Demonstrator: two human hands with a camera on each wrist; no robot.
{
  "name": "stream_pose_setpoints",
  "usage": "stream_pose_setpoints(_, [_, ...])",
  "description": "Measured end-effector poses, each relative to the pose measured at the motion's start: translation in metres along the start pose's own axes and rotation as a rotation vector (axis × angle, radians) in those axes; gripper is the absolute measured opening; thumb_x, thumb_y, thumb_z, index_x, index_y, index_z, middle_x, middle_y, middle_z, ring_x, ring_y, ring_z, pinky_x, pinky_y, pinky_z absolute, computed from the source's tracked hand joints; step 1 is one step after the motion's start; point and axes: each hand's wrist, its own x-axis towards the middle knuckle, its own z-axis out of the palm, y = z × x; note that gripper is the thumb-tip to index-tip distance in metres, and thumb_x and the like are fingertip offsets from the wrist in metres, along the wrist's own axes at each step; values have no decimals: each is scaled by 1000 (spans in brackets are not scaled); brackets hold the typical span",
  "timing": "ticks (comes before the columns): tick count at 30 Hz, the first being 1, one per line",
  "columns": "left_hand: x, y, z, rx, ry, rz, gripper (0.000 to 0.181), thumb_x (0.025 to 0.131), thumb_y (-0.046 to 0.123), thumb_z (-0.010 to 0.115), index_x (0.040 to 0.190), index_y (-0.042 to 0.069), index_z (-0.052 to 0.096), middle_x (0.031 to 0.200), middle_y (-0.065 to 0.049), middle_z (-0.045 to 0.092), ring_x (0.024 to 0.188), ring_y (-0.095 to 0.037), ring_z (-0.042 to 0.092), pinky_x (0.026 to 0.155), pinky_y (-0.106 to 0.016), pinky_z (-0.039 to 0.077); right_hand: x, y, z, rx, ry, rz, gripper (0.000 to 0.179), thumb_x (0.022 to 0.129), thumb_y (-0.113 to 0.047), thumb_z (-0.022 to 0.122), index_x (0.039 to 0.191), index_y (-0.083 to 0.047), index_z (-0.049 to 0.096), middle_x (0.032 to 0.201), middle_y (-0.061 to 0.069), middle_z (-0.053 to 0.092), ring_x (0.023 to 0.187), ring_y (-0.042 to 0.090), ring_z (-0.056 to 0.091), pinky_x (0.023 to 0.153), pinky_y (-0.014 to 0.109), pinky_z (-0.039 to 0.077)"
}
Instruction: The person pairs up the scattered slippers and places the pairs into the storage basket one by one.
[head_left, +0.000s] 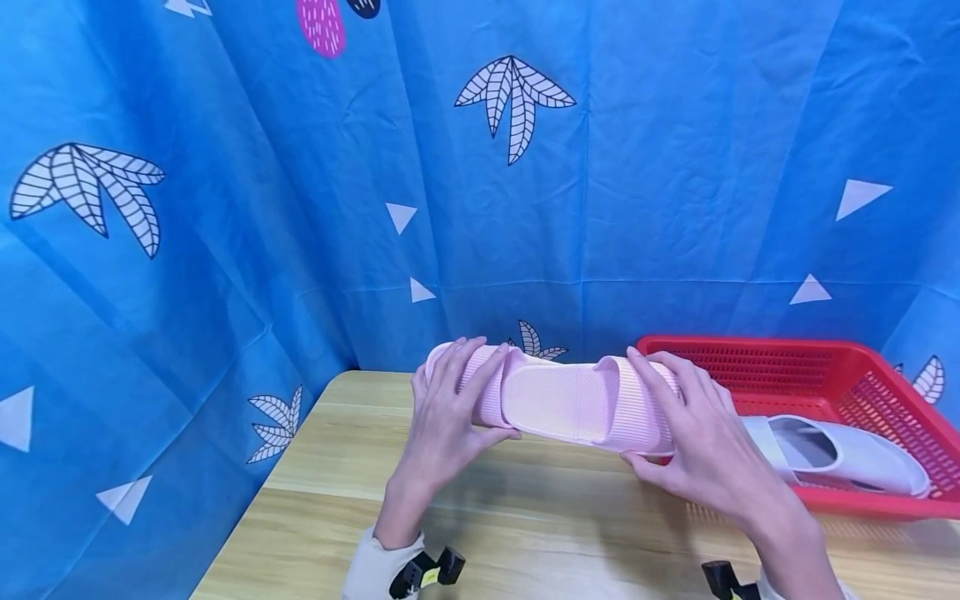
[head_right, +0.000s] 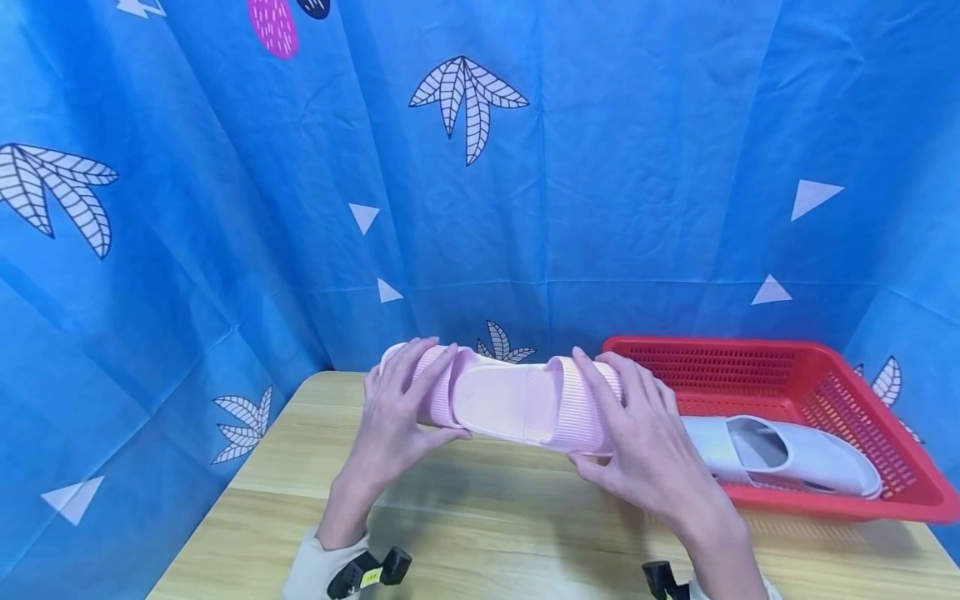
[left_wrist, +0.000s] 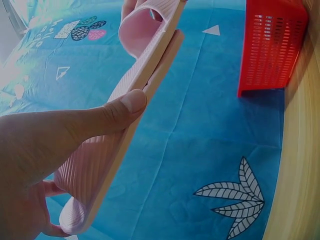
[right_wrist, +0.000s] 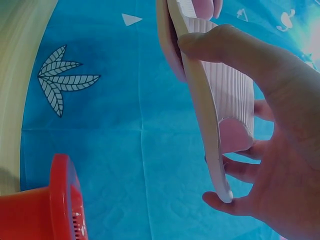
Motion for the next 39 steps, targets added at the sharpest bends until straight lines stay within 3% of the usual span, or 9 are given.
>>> stream_pose_setpoints(8, [1, 1, 2, -21, -3, 15, 115, 56, 46, 101, 155, 31, 44, 156, -6, 43, 145, -32, 35, 106, -67, 30, 2, -1, 0, 23, 13, -14, 129, 53, -33, 101, 162, -22, 33, 149, 13, 43, 127, 33, 46, 91, 59, 42])
stream_pose_setpoints(16, [1, 1, 4, -13, -14, 16, 114, 58, 48, 99, 156, 32, 43, 156, -6, 42, 145, -32, 34, 106, -67, 29, 2, -3, 0, -11, -30, -2, 133, 46, -25, 104, 160, -20, 36, 148, 16, 43, 129, 36, 44, 91, 63, 43])
stream_pose_setpoints(21, [0, 3, 5, -7, -25, 6, 114, 58, 46, 100, 156, 33, 43, 156, -6, 42, 146, -32, 34, 107, -67, 28, 2, -6, 1, -15, -42, 17, 136, 44, -27, 105, 160, -21, 35, 147, 12, 44, 131, 32, 43, 91, 59, 45])
stream_pose_setpoints(31, [-1, 9, 7, 42, -48, 10, 110, 60, 55, 95, 155, 36, 43, 157, -4, 41, 146, -31, 33, 108, -66, 27, 3, -12, 3, -31, -45, 5, 134, 46, -29, 104, 161, -21, 35, 146, 14, 45, 129, 33, 44, 87, 59, 47])
stream_pose_setpoints(39, [-1, 14, 11, 29, -66, 35, 107, 60, 55, 95, 154, 36, 46, 157, -3, 41, 145, -30, 34, 108, -65, 28, 3, -15, 6, -13, -34, -18, 131, 49, -30, 104, 161, -20, 35, 144, 14, 46, 130, 34, 43, 89, 60, 47])
